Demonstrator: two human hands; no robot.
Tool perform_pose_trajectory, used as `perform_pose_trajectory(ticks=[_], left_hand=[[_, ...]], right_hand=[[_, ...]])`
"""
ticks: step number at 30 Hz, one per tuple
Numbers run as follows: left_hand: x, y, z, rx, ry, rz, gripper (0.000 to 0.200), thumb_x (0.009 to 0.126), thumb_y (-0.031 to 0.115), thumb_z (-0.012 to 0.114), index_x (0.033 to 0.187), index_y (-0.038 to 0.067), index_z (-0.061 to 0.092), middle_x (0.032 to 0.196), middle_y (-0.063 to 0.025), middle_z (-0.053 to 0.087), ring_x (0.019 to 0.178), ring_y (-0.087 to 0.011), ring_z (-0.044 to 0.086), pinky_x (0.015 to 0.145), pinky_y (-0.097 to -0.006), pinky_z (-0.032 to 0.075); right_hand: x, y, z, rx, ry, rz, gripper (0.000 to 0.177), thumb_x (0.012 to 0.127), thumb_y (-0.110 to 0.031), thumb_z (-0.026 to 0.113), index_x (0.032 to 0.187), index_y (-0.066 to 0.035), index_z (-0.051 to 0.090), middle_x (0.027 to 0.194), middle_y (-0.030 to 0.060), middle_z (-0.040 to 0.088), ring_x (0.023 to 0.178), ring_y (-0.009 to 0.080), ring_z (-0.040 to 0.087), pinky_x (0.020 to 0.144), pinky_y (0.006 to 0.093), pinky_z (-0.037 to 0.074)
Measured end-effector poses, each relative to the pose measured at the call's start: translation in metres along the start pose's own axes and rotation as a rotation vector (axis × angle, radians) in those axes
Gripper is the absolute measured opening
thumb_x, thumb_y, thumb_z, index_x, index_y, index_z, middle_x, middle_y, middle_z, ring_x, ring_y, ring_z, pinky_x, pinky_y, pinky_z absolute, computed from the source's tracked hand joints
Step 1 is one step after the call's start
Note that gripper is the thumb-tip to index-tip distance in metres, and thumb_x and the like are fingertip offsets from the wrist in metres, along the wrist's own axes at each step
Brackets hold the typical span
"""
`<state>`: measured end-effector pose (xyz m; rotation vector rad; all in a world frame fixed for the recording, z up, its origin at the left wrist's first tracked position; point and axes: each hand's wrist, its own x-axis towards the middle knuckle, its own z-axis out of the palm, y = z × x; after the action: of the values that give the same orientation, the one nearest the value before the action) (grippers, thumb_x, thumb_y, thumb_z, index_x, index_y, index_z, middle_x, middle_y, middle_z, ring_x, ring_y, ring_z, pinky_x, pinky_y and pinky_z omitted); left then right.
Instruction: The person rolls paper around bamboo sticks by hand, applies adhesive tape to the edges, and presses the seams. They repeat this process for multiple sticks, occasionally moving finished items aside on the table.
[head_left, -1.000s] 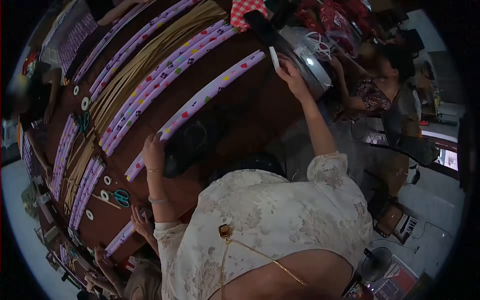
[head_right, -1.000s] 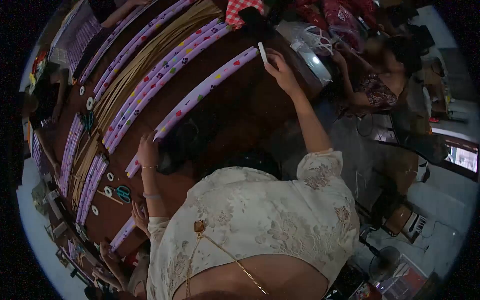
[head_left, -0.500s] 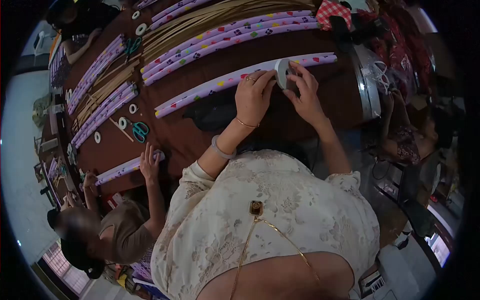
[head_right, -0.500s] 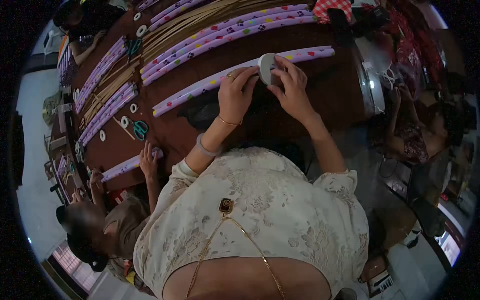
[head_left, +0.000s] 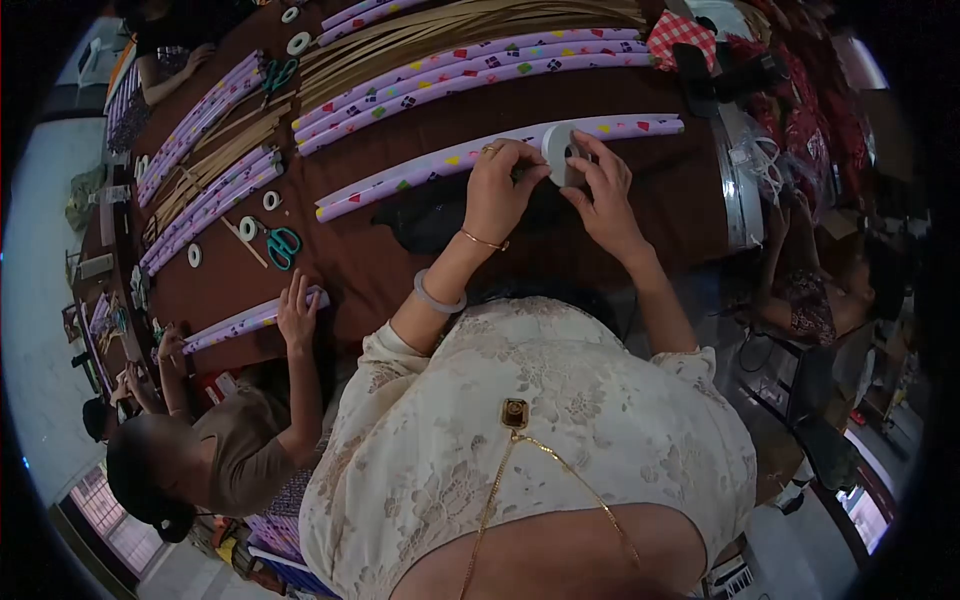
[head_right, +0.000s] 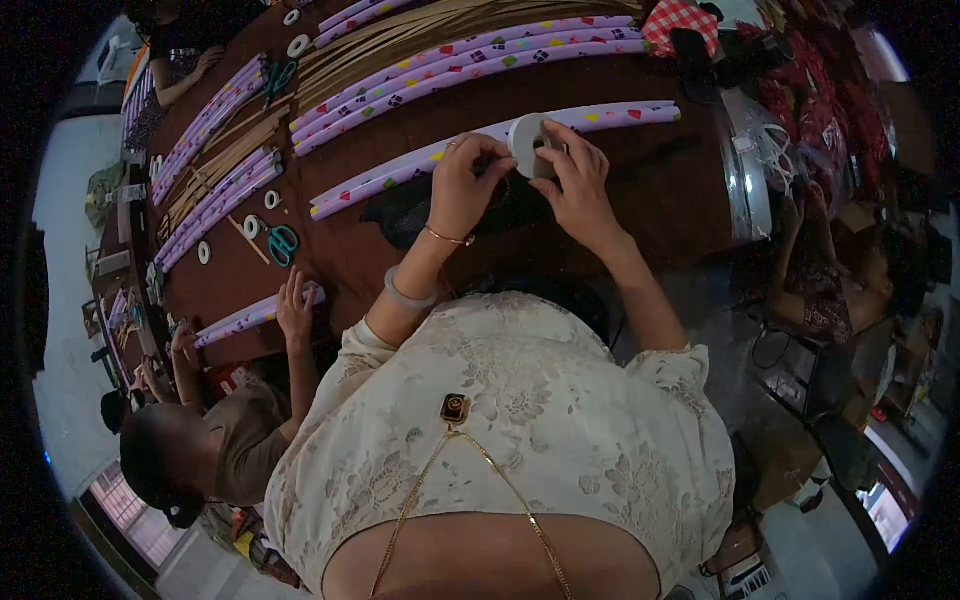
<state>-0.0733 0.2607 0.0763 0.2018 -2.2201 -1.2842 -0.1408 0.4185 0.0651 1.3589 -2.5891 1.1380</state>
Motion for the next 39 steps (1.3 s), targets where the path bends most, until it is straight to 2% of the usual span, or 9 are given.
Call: perform_pose_trajectory(ticks=[8,13,17,22,27,31,33,34,39], left_hand=[[-0.008,0.011,-0.015,0.093,-0.074,-0.059,0.016,0.069,0.003,0.066,0.077,0.001,0.053,0.076,-0.0084,0.055,0.068,-0.0211,0.055,0.061,-0.0284,0.045],[-0.023,0.033,-0.031,0.072,-0.081,-0.124,0.014,0.072,0.002,0.064,0.08,0.002,0.052,0.076,-0.0071,0.055,0.065,-0.0157,0.053,0.06,-0.0252,0.044],[-0.031,0.042,-0.053,0.043,0.003,-0.283,0.013,0.076,0.0,0.061,0.084,0.001,0.051,0.079,-0.0055,0.057,0.068,-0.0099,0.053,0.062,-0.0212,0.043],[-0.052,0.034,-0.087,-0.072,0.158,-0.469,0.028,0.075,0.0,0.062,0.098,0.001,0.047,0.081,-0.0052,0.058,0.074,-0.0096,0.055,0.065,-0.0211,0.045],[-0.066,0.004,-0.135,-0.172,0.448,-0.521,0.025,0.075,0.002,0.062,0.097,0.001,0.049,0.082,-0.0054,0.059,0.074,-0.0086,0.055,0.065,-0.0188,0.043],[-0.065,-0.061,-0.168,-0.087,0.632,-0.554,0.029,0.074,0.008,0.065,0.096,0.0,0.049,0.081,-0.0073,0.059,0.074,-0.0111,0.057,0.064,-0.021,0.045],[-0.06,-0.106,-0.182,-0.081,0.713,-0.501,0.029,0.073,0.009,0.066,0.095,-0.001,0.05,0.08,-0.0076,0.06,0.072,-0.0125,0.057,0.063,-0.0222,0.046],[-0.057,-0.12,-0.187,0.018,0.715,-0.551,0.028,0.072,0.009,0.066,0.094,0.0,0.051,0.079,-0.008,0.06,0.071,-0.0133,0.058,0.063,-0.023,0.046],[-0.069,-0.186,-0.2,0.226,0.699,-0.725,0.031,0.067,0.014,0.069,0.091,0.0,0.053,0.075,-0.0103,0.062,0.071,-0.0167,0.06,0.064,-0.0265,0.047]], right_hand=[[-0.004,0.003,0.014,0.079,0.035,0.037,0.024,0.082,-0.02,0.056,0.1,-0.005,0.049,0.127,0.0087,0.035,0.114,0.0269,0.035,0.095,0.0385,0.024],[-0.005,-0.015,0.021,1.041,-0.154,0.504,0.039,0.089,-0.034,0.044,0.11,-0.003,0.053,0.109,0.0034,0.052,0.096,0.0133,0.048,0.082,0.0232,0.037],[-0.009,-0.041,0.016,1.136,-0.454,0.603,0.051,0.091,-0.043,0.032,0.116,-0.002,0.049,0.103,0.0044,0.054,0.093,0.0098,0.048,0.083,0.0222,0.035],[-0.002,-0.037,0.02,1.221,-0.746,0.517,0.051,0.089,-0.042,0.035,0.114,0.0,0.05,0.104,0.0064,0.053,0.093,0.0116,0.048,0.082,0.0224,0.035],[0.035,-0.013,0.033,1.144,-0.811,0.14,0.049,0.086,-0.04,0.039,0.109,0.001,0.053,0.105,0.0093,0.053,0.075,0.0117,0.046,0.074,0.0243,0.035],[0.106,-0.001,0.05,0.993,-0.869,0.033,0.046,0.084,-0.039,0.042,0.11,-0.003,0.054,0.069,-0.0005,0.044,0.066,0.01,0.042,0.064,0.0219,0.034],[0.136,0.009,0.077,0.868,-0.831,0.078,0.043,0.083,-0.042,0.043,0.092,-0.003,0.06,0.065,-0.0004,0.041,0.061,0.0102,0.038,0.059,0.0233,0.031],[0.149,0.015,0.093,0.834,-0.856,0.165,0.042,0.082,-0.043,0.047,0.067,-0.004,0.053,0.059,-0.0005,0.037,0.056,0.0102,0.034,0.055,0.0244,0.027],[0.162,0.031,0.151,0.677,-0.935,0.231,0.046,0.08,-0.044,0.052,0.054,-0.006,0.043,0.054,-0.0007,0.035,0.053,0.0105,0.033,0.051,0.0258,0.026]])
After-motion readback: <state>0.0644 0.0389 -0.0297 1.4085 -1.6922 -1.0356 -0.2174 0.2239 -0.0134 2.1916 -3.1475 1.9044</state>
